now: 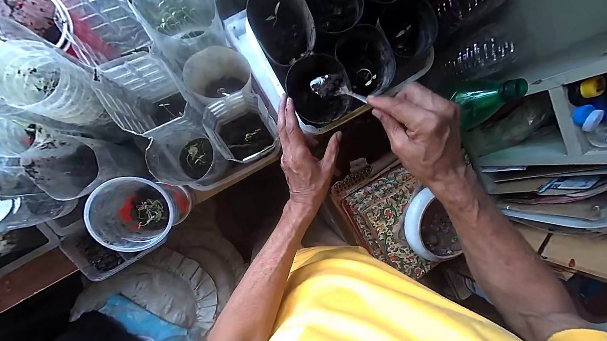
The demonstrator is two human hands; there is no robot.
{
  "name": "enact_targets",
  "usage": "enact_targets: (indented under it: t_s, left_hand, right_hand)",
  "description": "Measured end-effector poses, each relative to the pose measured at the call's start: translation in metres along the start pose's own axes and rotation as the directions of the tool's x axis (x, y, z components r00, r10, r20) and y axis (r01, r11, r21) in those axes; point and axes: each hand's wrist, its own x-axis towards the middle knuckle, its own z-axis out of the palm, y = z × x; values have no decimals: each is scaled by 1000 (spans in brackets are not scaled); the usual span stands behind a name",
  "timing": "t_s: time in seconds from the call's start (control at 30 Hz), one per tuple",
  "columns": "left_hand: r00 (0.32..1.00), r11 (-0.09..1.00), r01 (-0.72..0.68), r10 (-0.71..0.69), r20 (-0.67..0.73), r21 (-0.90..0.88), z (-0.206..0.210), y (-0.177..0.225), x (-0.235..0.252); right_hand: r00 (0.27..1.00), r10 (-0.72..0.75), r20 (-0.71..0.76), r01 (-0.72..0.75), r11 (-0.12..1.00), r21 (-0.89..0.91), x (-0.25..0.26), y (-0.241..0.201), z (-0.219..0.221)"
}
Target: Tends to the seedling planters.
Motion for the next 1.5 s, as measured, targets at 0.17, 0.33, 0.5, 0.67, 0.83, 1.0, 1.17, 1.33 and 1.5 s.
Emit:
enact_targets:
  t_s: [0.17,0.33,0.5,0.67,0.83,1.0,1.17,1.33,1.5]
  left_hand:
    - [1000,1000,-1,1,-21,14,7,-2,10]
    - [1000,1000,7,-7,-21,13,-1,4,7]
    - [999,999,40,-40,3,0,-14,8,2]
    - [997,997,78,-78,27,19,-21,8,-2]
    - [993,994,105,-107,49,30,-24,4,-6]
    - [993,994,106,-106,48,12,-16,3,-4]
    - [995,995,99,-99,0,29,0,4,11]
    - [993,984,104,-96,-62,145,13,-1,19]
    - [993,986,91,-78,-90,143,16,-3,21]
  right_hand:
    - [975,-48,216,79,987,-137,61,-1,-9]
    - [922,-82,377,163,968,-190,95,-3,-15]
    - [892,-155,424,231,963,-135,100,2,-18]
    - [918,-143,369,173,984,-49,89,7,-5]
    - [928,-121,353,133,991,-8,84,14,1]
    - [922,-143,360,139,990,38,85,20,2]
    - [919,-186,347,211,977,-38,98,15,1]
    - [887,-129,444,214,966,-147,105,2,14]
    - [884,-106,455,192,970,-147,107,2,13]
